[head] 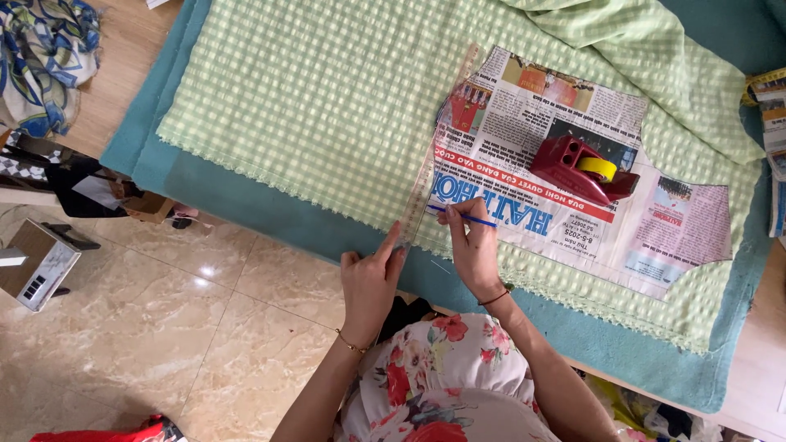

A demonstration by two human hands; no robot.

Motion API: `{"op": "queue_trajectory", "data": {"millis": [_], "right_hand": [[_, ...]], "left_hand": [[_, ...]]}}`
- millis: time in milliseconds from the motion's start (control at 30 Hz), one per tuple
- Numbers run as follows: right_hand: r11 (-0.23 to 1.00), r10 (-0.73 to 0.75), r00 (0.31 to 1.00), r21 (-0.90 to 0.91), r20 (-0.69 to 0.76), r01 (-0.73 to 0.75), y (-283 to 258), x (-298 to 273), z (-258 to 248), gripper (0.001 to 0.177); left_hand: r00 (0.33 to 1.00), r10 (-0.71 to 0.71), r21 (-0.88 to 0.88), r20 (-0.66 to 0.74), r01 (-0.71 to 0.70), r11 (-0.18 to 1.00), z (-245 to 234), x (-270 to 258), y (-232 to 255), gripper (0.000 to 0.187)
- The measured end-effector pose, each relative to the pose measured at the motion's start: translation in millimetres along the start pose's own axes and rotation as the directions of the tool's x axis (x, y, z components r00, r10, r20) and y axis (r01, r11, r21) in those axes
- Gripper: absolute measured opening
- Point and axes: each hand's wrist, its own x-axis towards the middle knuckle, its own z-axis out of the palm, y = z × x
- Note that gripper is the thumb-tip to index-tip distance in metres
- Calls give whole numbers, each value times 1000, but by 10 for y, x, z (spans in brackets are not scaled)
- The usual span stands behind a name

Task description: Tracing a paper pattern onto a green checkered fabric and cutting the shape out using fabric scissors.

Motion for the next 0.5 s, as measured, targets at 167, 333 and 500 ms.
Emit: {"op": "queue_trajectory", "data": {"millis": [167, 333, 500], "right_hand": [[1000, 13, 1000, -24, -6, -13, -82, -24, 2, 13], [991, 41, 999, -125, 9, -39, -151, -107, -1, 13], [997, -25, 1000, -76, 6, 26, -81, -113, 9, 13]], "left_hand": [[1000, -1, -11, 0, 1, 1000, -16, 13, 14, 43], [1000, -10, -4, 18, 10, 1000, -19, 9, 9, 42], [1000, -5, 6, 17, 5, 1000, -21, 14, -3, 43]]}}
